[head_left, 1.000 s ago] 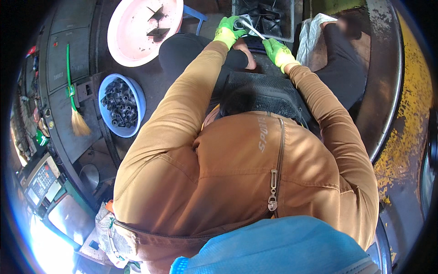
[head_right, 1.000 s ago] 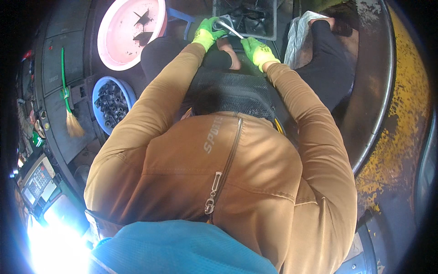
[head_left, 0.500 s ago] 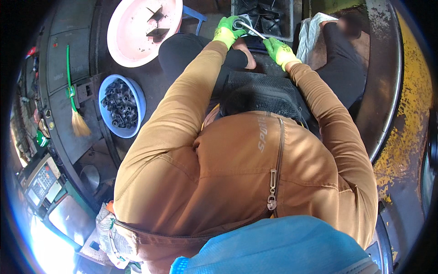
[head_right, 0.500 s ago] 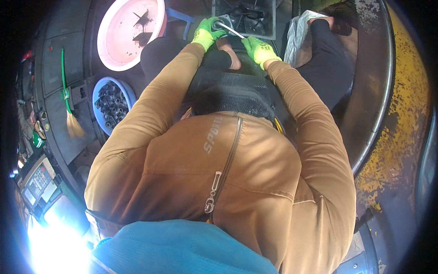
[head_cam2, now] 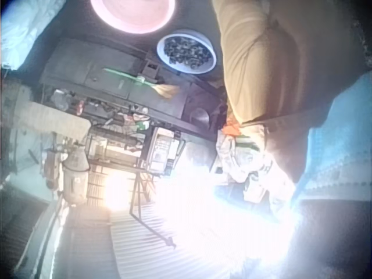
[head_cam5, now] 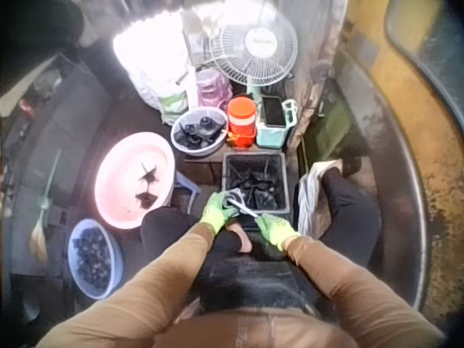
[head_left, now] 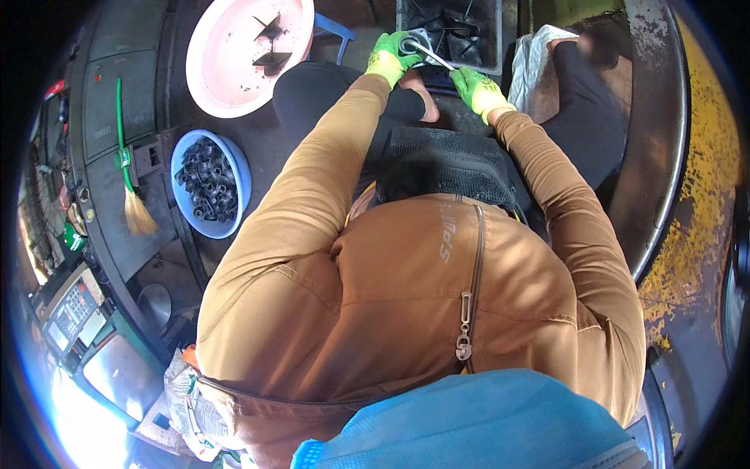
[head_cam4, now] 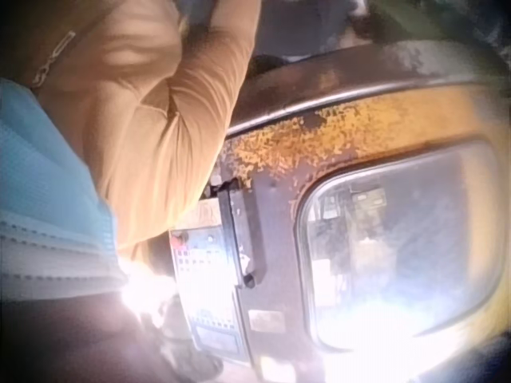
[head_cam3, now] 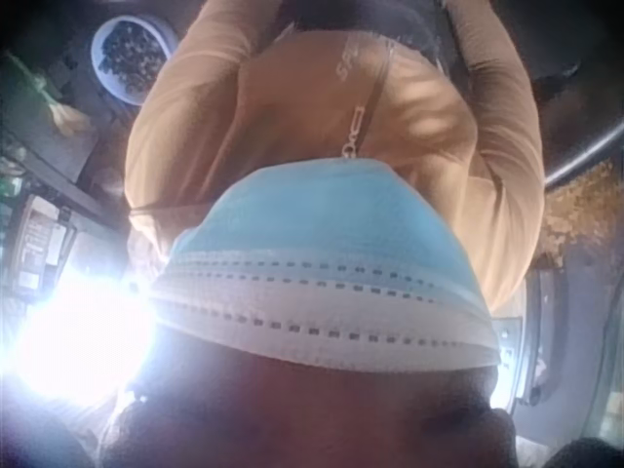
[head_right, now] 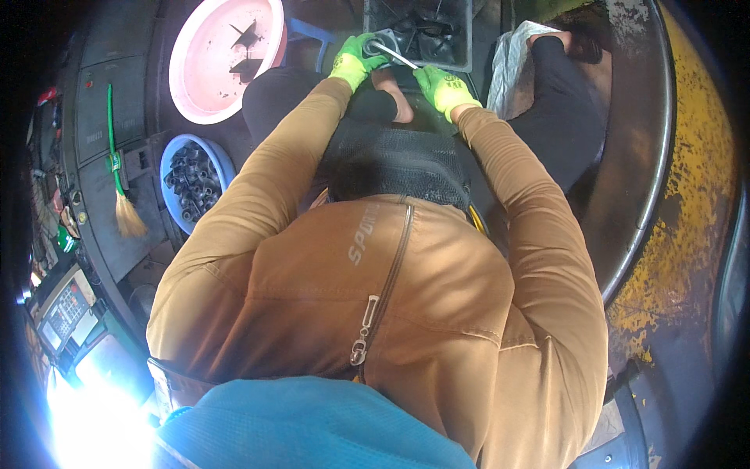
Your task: The person uses a metal hook to pick up small black metal parts from a tray and transfer them into a pink basin. The person repeatedly reaches into the tray, lifts parts with the hook, and places them into the basin.
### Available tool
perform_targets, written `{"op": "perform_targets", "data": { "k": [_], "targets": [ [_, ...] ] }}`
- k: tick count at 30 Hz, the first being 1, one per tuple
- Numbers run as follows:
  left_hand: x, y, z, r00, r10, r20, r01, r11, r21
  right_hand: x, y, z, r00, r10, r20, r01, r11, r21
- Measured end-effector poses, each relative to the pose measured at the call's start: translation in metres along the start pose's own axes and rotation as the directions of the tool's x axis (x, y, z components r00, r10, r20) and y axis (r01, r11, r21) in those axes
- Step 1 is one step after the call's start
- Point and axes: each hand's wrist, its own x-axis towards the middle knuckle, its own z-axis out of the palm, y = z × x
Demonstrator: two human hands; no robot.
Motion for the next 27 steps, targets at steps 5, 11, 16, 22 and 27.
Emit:
{"op": "perform_targets", "data": {
  "k": [5, 11, 16, 22, 27],
  "targets": [
    [0.003, -0.005, 0.006, 1.0, -0.021, -0.022, 0.021, 0.999, -0.025, 0.003, 0.005, 0.007, 0.998, 0.066, -0.008, -0.066, 0.997, 0.037],
    [0.002, -0.004, 0.005, 1.0, -0.02, -0.013, 0.019, 0.998, -0.063, 0.004, 0.0, -0.001, 0.997, 0.078, 0.023, -0.078, 0.996, 0.037],
    [0.002, 0.007, -0.01, 0.996, -0.086, 0.019, 0.088, 0.988, -0.128, -0.014, -0.017, -0.037, 0.976, 0.01, -0.216, 0.048, 0.964, 0.262],
    [0.058, -0.002, -0.058, 0.832, -0.469, -0.296, 0.155, 0.709, -0.688, -0.059, 0.012, -0.091, 0.769, -0.121, -0.628, 0.323, 0.921, 0.218],
    [0.155, -0.044, -0.105, 0.848, -0.507, -0.156, 0.191, 0.565, -0.803, -0.081, 0.002, -0.105, 0.881, 0.465, -0.09, 0.046, 0.104, 0.993]
  ]
}}
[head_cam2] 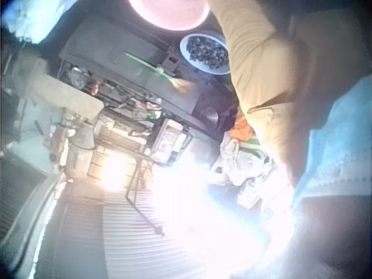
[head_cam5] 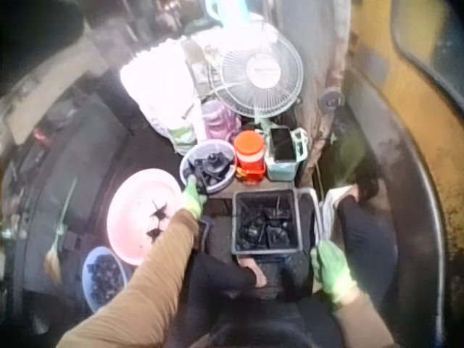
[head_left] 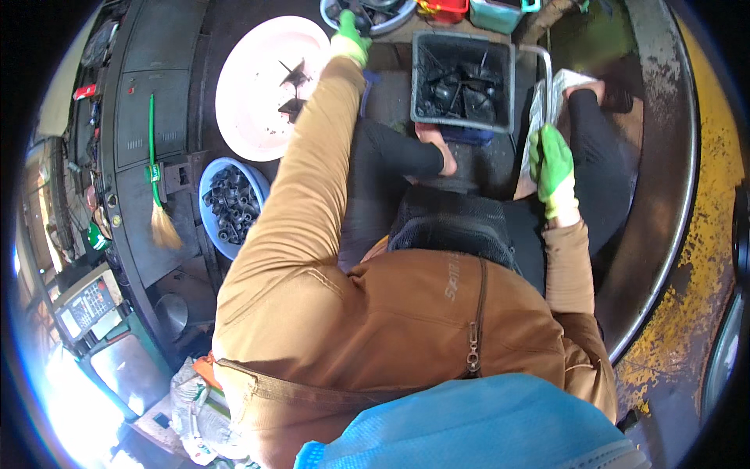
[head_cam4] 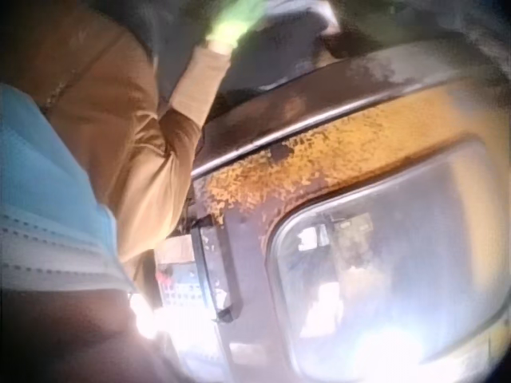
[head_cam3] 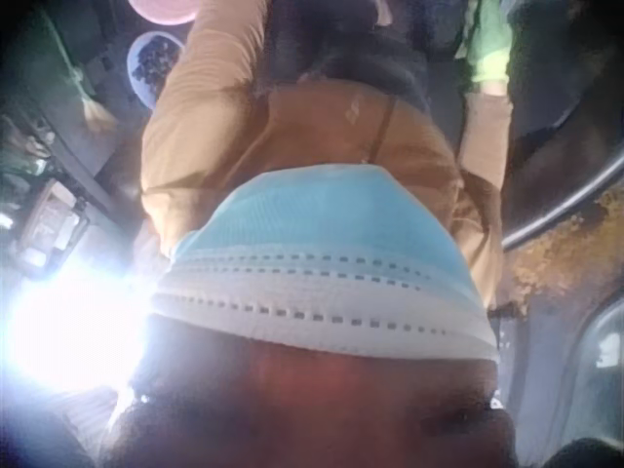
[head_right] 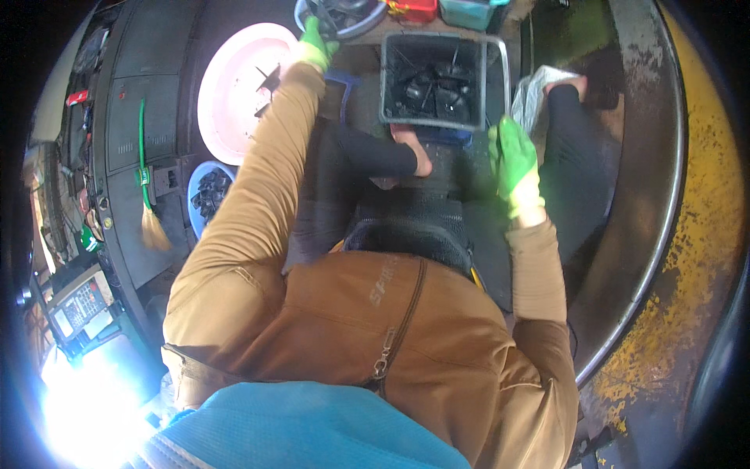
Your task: The person uses a metal hook to pick up small black metal parts from a tray and transfer them into a pink basin. The person repeatedly reaches into the tray, lifts parts with the hook, and places them into the basin.
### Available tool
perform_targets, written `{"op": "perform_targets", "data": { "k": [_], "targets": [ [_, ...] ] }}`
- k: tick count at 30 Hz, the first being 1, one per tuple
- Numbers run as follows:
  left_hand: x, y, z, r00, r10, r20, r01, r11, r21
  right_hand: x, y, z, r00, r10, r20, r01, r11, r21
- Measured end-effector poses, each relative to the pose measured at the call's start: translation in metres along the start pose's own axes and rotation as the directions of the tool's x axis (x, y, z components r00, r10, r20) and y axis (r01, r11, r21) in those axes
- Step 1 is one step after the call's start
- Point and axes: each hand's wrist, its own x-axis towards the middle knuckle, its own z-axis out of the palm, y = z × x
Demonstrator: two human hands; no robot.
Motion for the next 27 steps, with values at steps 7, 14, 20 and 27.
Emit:
{"op": "perform_targets", "data": {
  "k": [7, 14, 20, 27],
  "targets": [
    [-0.007, -0.017, 0.046, 0.874, -0.266, 0.407, 0.198, 0.959, 0.2, 0.003, -0.031, 0.015, 0.995, 0.075, 0.059, -0.087, 0.968, 0.237],
    [-0.089, -0.07, 0.119, 0.805, -0.06, 0.59, -0.579, 0.13, 0.805, 0.008, -0.028, 0.015, 0.959, 0.168, 0.229, -0.244, 0.9, 0.362],
    [-0.083, -0.062, 0.135, 0.792, -0.036, 0.61, -0.61, 0.008, 0.793, 0.006, -0.022, 0.014, 0.953, 0.174, 0.249, -0.245, 0.925, 0.289],
    [-0.073, -0.02, 0.113, 0.784, -0.042, 0.619, -0.61, 0.13, 0.782, 0.014, -0.018, 0.022, 0.956, 0.2, 0.216, -0.25, 0.939, 0.235]
  ]
}}
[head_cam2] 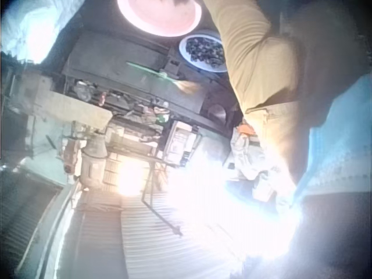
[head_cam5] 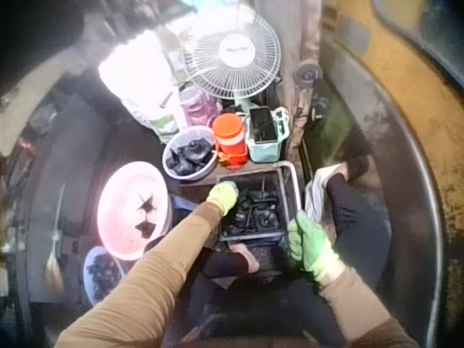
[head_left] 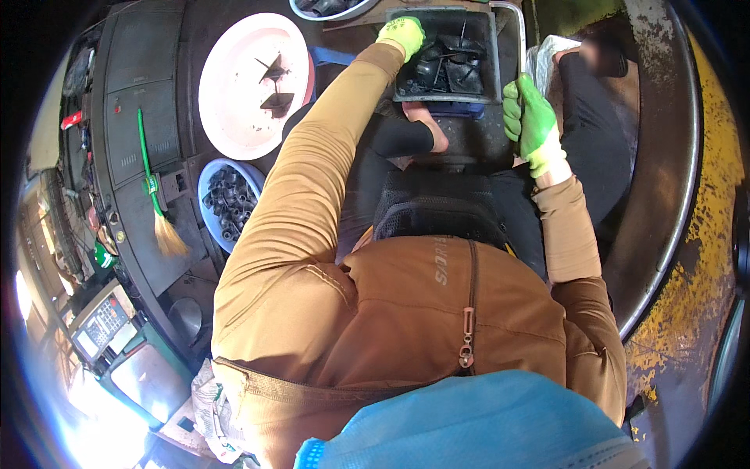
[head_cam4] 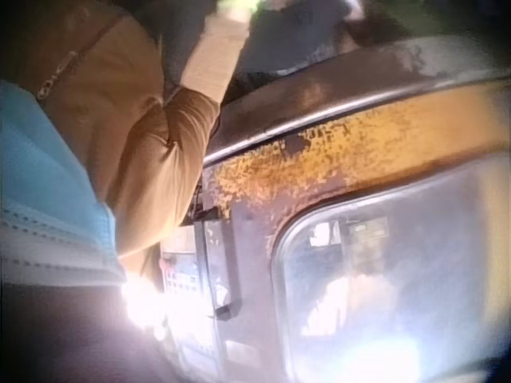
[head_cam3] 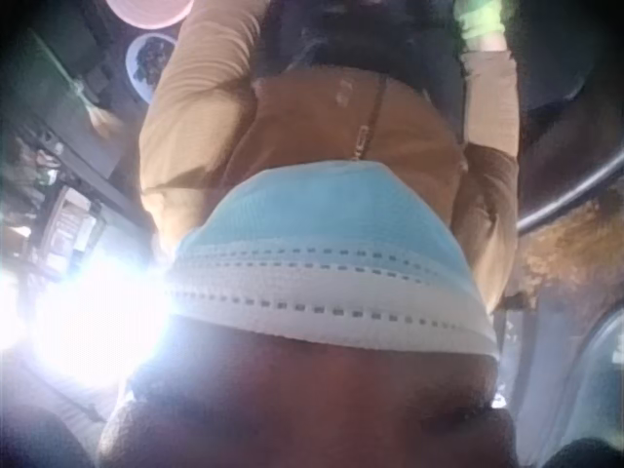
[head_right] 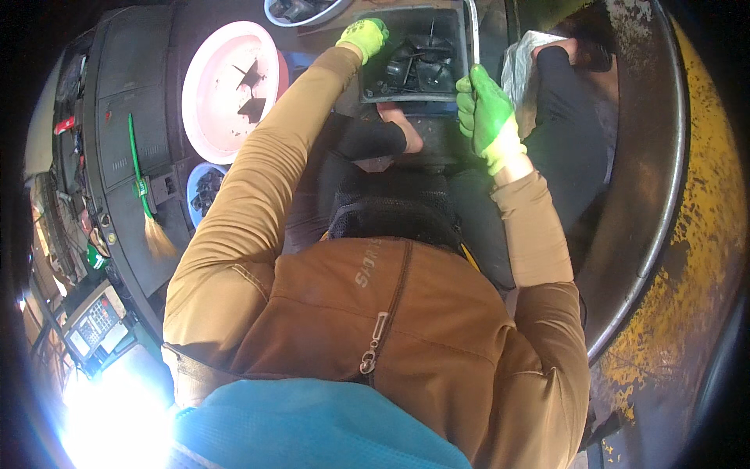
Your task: The person uses a metal hook to pick up small black metal parts from a tray and transfer them into a pink basin. The person repeatedly reaches into the tray, lifts parts with the hook, and places them into the basin.
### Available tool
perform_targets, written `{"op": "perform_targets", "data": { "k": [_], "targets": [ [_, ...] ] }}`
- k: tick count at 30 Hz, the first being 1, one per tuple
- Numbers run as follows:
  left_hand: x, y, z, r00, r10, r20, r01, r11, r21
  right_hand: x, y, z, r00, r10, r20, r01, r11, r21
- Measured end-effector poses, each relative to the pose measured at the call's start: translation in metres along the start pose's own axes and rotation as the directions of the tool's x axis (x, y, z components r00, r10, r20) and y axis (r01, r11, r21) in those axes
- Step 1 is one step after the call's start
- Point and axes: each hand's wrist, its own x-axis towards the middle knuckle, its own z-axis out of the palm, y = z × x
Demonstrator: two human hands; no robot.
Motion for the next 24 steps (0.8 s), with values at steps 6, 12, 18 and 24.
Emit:
{"op": "perform_targets", "data": {
  "k": [6, 12, 18, 24],
  "targets": [
    [-0.002, 0.003, 0.039, 0.985, -0.043, 0.168, 0.046, 0.999, -0.016, 0.002, 0.016, 0.006, 0.998, 0.056, -0.01, -0.056, 0.998, 0.022],
    [0.015, 0.008, 0.073, 0.995, -0.059, 0.079, 0.059, 0.998, -0.001, 0.008, 0.015, 0.002, 0.997, 0.072, -0.02, -0.073, 0.996, -0.042],
    [0.022, 0.0, 0.069, 0.998, 0.045, -0.033, -0.044, 0.998, 0.041, 0.011, 0.012, 0.008, 0.997, 0.072, -0.023, -0.073, 0.995, -0.061],
    [-0.006, -0.024, 0.018, 0.88, 0.114, -0.461, -0.18, 0.979, -0.1, 0.01, 0.013, 0.008, 0.998, 0.058, -0.033, -0.061, 0.995, -0.078]
  ]
}}
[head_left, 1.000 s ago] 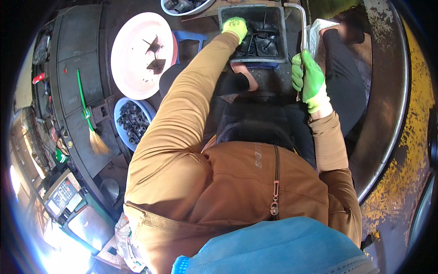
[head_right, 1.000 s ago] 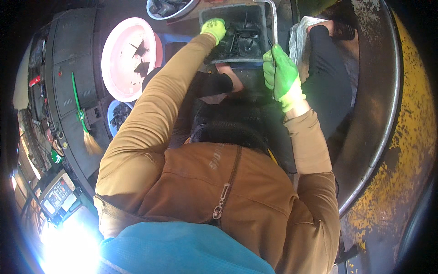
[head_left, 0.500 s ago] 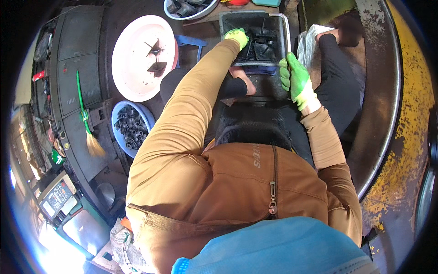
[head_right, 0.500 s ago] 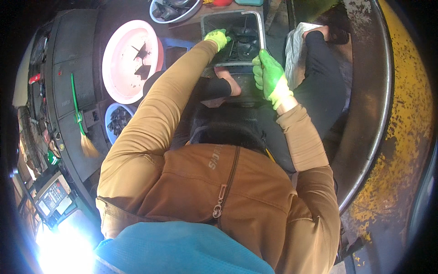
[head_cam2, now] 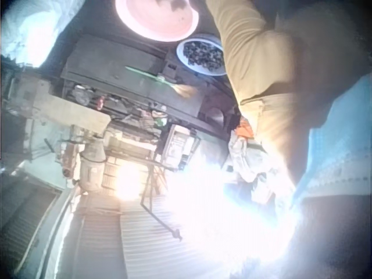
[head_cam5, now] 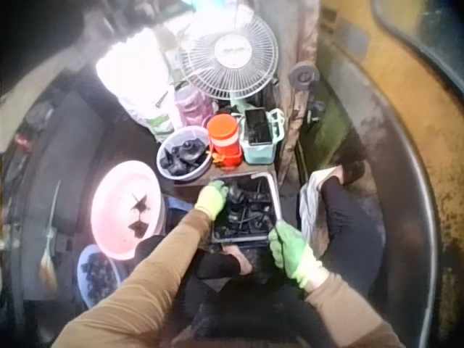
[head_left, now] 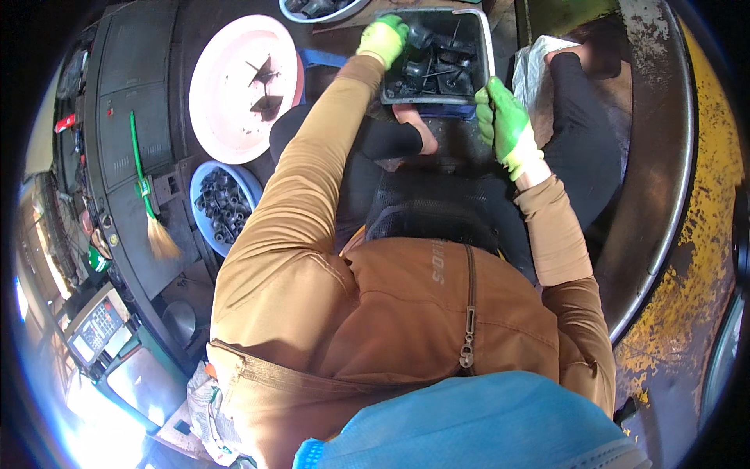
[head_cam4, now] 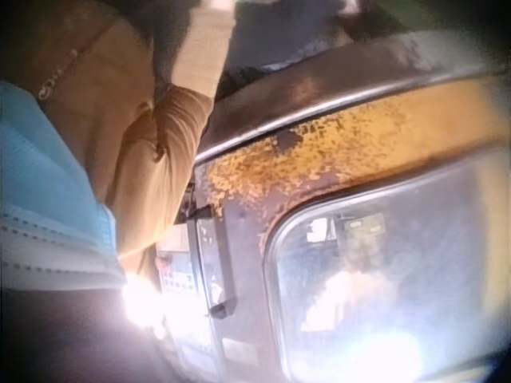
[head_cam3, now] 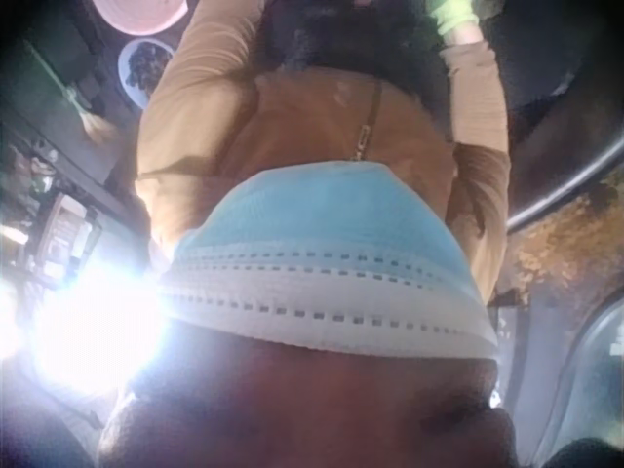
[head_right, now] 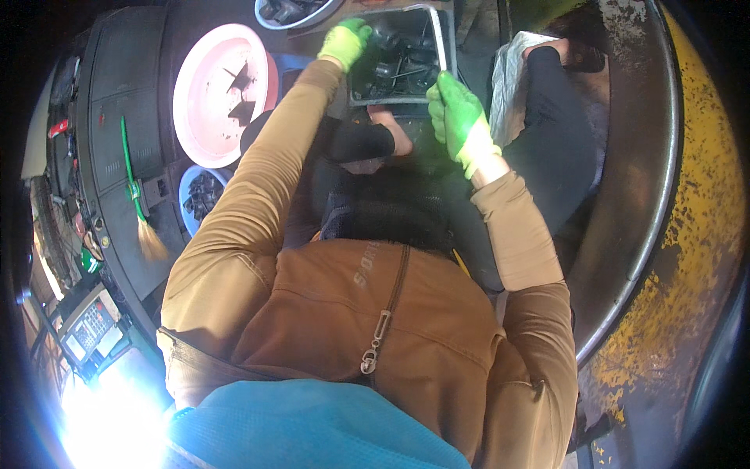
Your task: The person uses a metal hook to pick up small black metal parts from a tray and transfer them into a pink basin. The person repeatedly reaches into the tray, lifts parts with the hook, and places them into the basin.
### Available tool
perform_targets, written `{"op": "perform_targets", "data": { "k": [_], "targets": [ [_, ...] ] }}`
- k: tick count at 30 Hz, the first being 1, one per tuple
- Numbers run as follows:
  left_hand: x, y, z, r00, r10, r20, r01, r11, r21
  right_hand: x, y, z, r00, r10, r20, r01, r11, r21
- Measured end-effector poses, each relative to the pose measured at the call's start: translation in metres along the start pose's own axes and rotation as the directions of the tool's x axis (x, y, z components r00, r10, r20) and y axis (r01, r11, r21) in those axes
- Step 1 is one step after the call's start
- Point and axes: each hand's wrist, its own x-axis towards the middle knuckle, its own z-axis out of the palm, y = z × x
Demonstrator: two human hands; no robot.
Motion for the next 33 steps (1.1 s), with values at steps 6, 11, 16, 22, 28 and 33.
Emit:
{"op": "perform_targets", "data": {
  "k": [6, 11, 16, 22, 28, 33],
  "targets": [
    [-0.069, -0.014, -0.061, 0.829, -0.26, 0.495, 0.555, 0.271, -0.787, 0.022, 0.024, -0.004, 0.992, -0.083, -0.095, 0.062, 0.976, -0.208],
    [-0.128, -0.015, -0.044, 0.573, -0.454, 0.683, 0.747, -0.055, -0.663, 0.044, 0.066, -0.003, 0.939, -0.34, 0.043, 0.222, 0.51, -0.831],
    [-0.139, -0.032, -0.026, 0.741, -0.314, 0.593, 0.602, 0.701, -0.381, 0.046, 0.084, -0.004, 0.963, -0.196, 0.186, 0.21, 0.109, -0.972],
    [-0.136, -0.01, -0.017, 0.972, -0.184, 0.148, 0.217, 0.942, -0.255, 0.05, 0.089, -0.002, 0.967, -0.183, 0.179, 0.179, -0.016, -0.984],
    [-0.133, -0.002, 0.005, 0.955, -0.137, 0.264, 0.246, 0.863, -0.441, 0.044, 0.09, -0.003, 0.808, -0.389, 0.442, 0.434, -0.113, -0.894],
    [-0.132, -0.011, 0.023, 0.974, -0.149, 0.168, 0.209, 0.875, -0.436, 0.04, 0.092, 0.005, 0.757, -0.494, 0.428, 0.488, -0.01, -0.873]
  ]
}}
